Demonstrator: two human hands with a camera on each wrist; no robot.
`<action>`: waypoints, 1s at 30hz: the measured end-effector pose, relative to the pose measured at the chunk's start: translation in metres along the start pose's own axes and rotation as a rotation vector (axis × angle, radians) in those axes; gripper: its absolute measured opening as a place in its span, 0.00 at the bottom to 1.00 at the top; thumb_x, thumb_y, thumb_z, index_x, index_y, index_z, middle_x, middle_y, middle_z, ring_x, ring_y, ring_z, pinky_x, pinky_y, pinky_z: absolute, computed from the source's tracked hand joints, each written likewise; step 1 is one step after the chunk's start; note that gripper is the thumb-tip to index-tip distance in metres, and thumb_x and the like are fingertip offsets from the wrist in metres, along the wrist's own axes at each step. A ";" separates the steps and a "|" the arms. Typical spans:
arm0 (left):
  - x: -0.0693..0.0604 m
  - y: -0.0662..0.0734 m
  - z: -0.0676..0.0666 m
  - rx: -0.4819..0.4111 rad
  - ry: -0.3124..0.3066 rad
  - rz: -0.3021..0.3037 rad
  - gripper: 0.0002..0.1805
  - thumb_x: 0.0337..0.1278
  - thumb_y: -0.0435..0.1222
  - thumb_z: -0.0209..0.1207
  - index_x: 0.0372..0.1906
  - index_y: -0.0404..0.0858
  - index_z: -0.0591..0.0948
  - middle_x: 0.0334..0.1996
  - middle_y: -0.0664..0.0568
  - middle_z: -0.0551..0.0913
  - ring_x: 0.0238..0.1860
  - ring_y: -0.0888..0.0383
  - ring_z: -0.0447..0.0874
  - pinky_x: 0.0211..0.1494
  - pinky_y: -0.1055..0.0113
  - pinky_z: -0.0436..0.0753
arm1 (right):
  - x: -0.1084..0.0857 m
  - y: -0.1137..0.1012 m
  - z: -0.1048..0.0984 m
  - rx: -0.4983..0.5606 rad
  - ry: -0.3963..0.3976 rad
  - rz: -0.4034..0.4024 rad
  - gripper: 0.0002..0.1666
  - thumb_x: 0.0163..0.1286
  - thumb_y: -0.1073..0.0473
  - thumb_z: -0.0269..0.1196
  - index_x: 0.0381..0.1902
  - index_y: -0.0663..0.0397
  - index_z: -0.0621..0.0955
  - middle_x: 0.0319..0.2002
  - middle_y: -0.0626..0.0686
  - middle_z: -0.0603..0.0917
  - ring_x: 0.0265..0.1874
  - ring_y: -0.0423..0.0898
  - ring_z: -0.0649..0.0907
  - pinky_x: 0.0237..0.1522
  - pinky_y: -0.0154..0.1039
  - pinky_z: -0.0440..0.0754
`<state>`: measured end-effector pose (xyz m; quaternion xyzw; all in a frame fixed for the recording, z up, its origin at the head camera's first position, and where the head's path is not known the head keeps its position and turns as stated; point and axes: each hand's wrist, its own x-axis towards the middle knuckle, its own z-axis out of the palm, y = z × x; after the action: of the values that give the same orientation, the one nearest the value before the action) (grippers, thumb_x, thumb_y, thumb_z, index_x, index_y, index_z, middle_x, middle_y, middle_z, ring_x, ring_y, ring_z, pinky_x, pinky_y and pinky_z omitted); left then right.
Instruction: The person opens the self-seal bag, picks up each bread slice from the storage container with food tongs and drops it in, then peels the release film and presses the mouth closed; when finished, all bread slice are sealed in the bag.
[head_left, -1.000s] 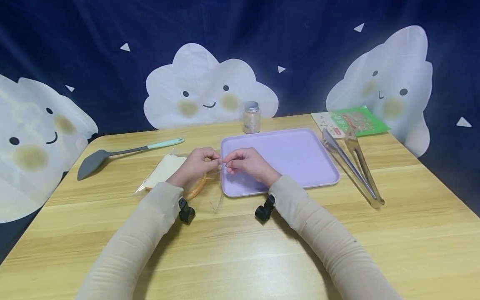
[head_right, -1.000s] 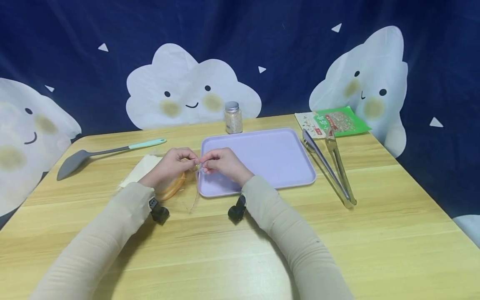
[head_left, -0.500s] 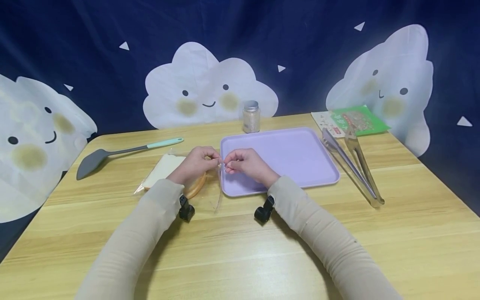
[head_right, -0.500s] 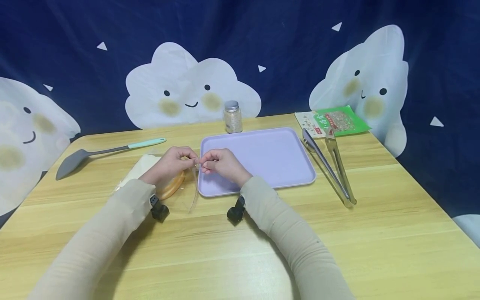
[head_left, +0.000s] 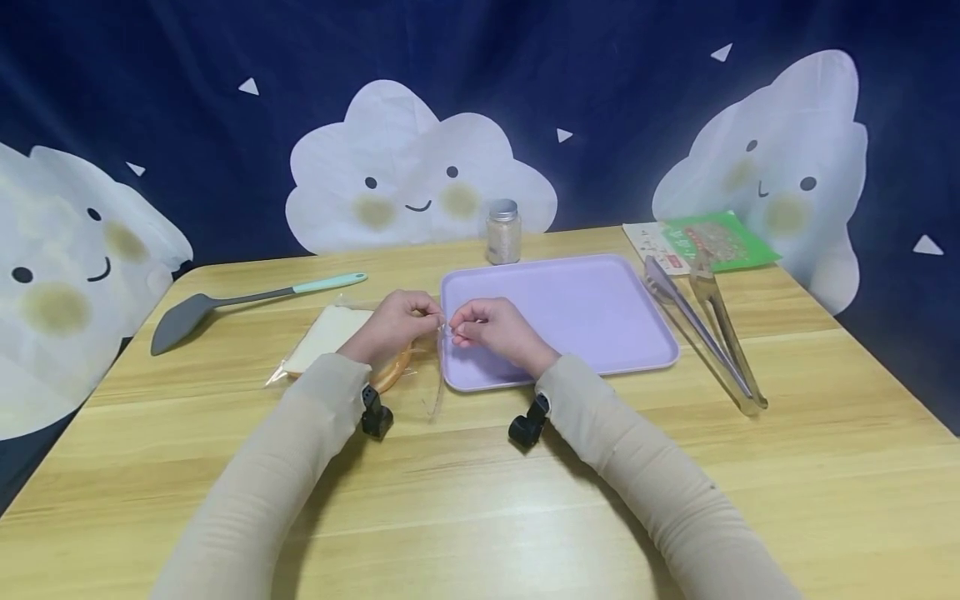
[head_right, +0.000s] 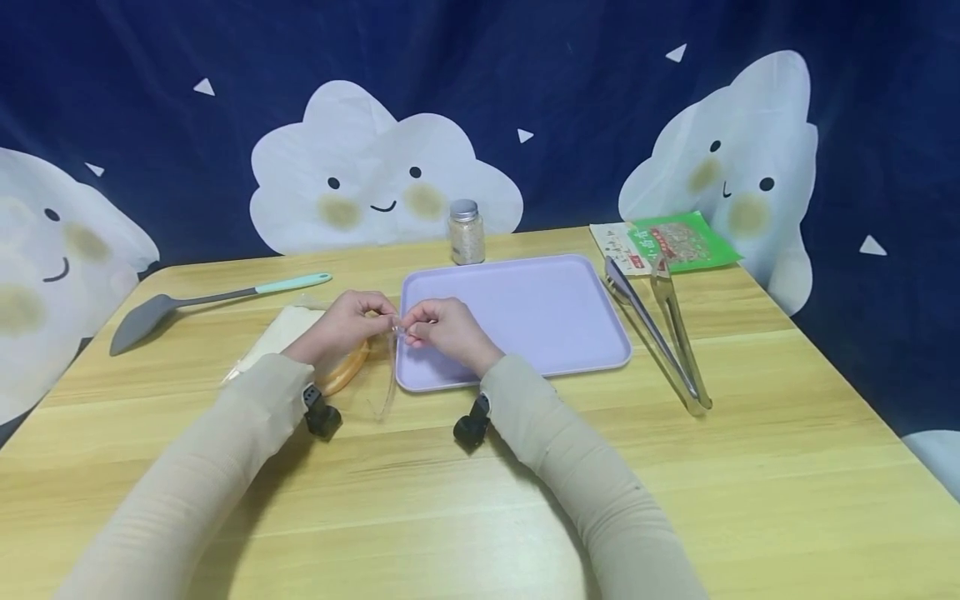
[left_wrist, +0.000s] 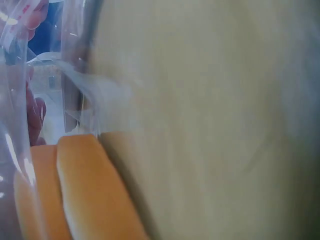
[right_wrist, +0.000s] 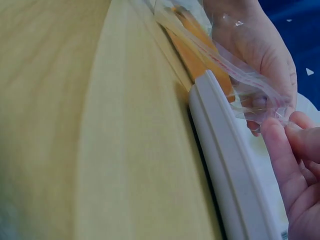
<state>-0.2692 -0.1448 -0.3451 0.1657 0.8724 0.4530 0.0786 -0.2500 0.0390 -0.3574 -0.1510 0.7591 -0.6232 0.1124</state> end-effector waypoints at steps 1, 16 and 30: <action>-0.002 0.004 0.000 -0.013 0.002 -0.003 0.04 0.53 0.28 0.57 0.32 0.31 0.81 0.33 0.48 0.79 0.39 0.54 0.73 0.44 0.66 0.74 | 0.000 0.000 0.000 0.001 0.001 -0.002 0.06 0.62 0.75 0.55 0.36 0.72 0.79 0.27 0.57 0.83 0.25 0.38 0.81 0.38 0.35 0.83; 0.003 -0.013 -0.008 -0.025 0.073 0.043 0.07 0.57 0.31 0.56 0.34 0.30 0.81 0.37 0.43 0.82 0.40 0.54 0.74 0.48 0.63 0.73 | -0.012 -0.008 -0.007 -0.090 0.001 0.031 0.06 0.62 0.73 0.57 0.35 0.69 0.80 0.30 0.59 0.84 0.26 0.40 0.82 0.36 0.35 0.83; 0.001 -0.002 -0.012 -0.014 0.103 -0.056 0.10 0.56 0.34 0.55 0.36 0.30 0.81 0.38 0.43 0.81 0.39 0.53 0.73 0.43 0.65 0.74 | -0.025 -0.010 -0.014 -0.033 -0.139 0.126 0.05 0.65 0.74 0.52 0.36 0.71 0.76 0.27 0.56 0.80 0.26 0.42 0.81 0.36 0.37 0.83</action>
<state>-0.2743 -0.1544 -0.3400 0.1171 0.8764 0.4647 0.0476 -0.2313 0.0594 -0.3455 -0.1475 0.7677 -0.5902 0.2014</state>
